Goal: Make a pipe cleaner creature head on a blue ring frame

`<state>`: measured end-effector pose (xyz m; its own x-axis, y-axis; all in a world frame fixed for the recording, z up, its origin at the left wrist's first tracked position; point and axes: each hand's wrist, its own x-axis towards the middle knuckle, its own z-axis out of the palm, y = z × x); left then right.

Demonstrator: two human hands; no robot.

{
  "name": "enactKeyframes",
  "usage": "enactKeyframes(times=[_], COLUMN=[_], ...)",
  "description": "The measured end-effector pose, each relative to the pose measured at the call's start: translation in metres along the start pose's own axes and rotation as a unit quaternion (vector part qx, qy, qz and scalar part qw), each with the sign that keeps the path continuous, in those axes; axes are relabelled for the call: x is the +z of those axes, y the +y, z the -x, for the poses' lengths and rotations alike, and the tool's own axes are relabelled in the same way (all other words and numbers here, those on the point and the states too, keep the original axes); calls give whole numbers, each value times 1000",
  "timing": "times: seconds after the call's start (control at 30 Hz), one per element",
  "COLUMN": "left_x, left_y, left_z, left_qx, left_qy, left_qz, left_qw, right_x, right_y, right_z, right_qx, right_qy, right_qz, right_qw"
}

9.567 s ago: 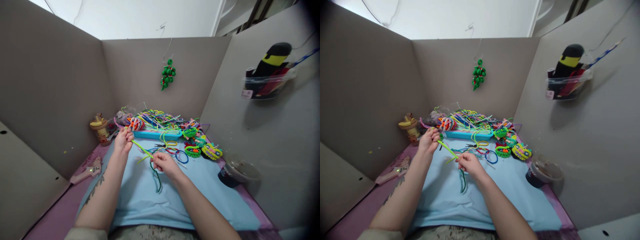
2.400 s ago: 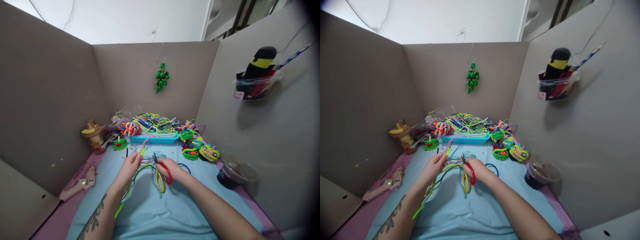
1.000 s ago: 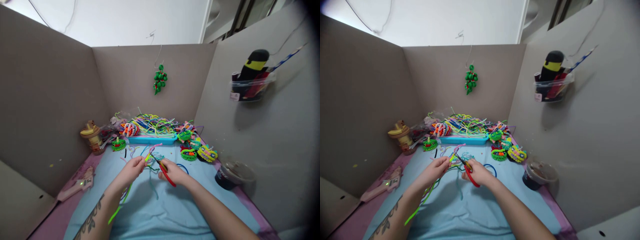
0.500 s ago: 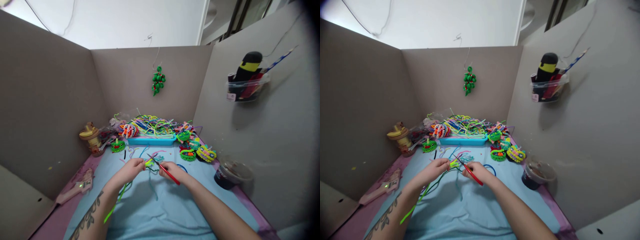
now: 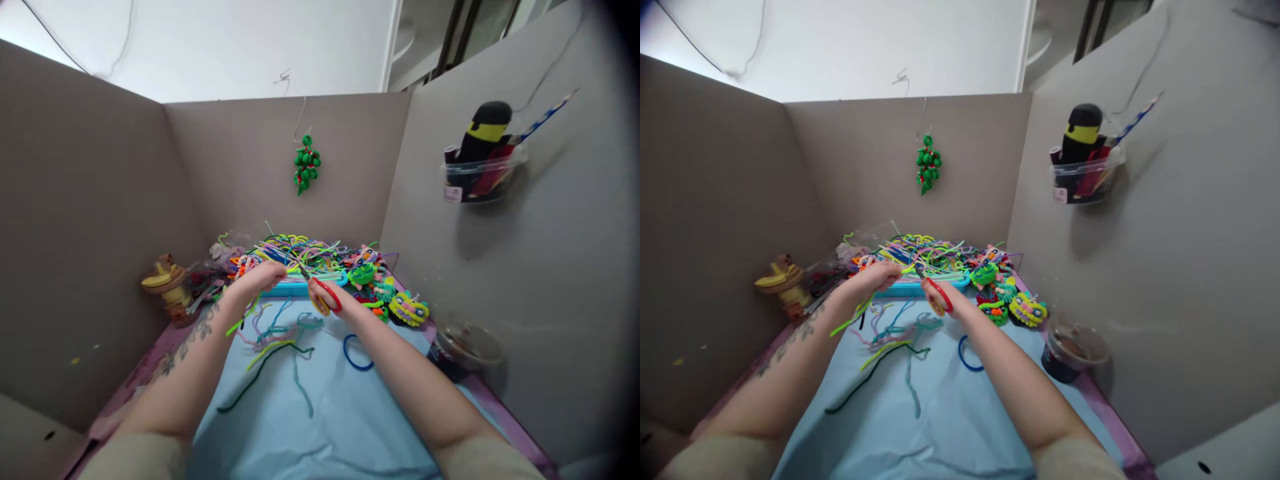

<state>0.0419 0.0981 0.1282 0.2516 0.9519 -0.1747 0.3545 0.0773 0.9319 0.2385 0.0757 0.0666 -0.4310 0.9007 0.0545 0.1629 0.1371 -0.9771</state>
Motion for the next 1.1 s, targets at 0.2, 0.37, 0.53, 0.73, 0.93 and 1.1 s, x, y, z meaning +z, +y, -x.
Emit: enactKeyframes(times=[0.2, 0.37, 0.53, 0.73, 0.93, 1.1], left_x=[-11, -13, -10, -10, -14, -11], left_y=[20, 13, 5, 7, 10, 8], left_z=[-76, -99, -105, -99, -93, -90], left_qx=[-64, -84, -96, -114, -116, -113], left_qy=[-16, -36, -55, -81, -106, -106], left_qz=[17, 35, 61, 98, 148, 186], left_qw=[998, 995, 992, 985, 976, 970], right_x=[-33, -46, -42, -31, -22, -21], right_y=[17, 27, 29, 21, 12, 14], right_z=[-56, -64, -67, -59, -54, -56], right_qx=[103, 140, 138, 185, 206, 216], right_qy=[23, -6, 11, 6, -6, -5], right_qz=[-106, -99, -122, -145, -231, -215], right_qw=[989, 985, 983, 972, 951, 952])
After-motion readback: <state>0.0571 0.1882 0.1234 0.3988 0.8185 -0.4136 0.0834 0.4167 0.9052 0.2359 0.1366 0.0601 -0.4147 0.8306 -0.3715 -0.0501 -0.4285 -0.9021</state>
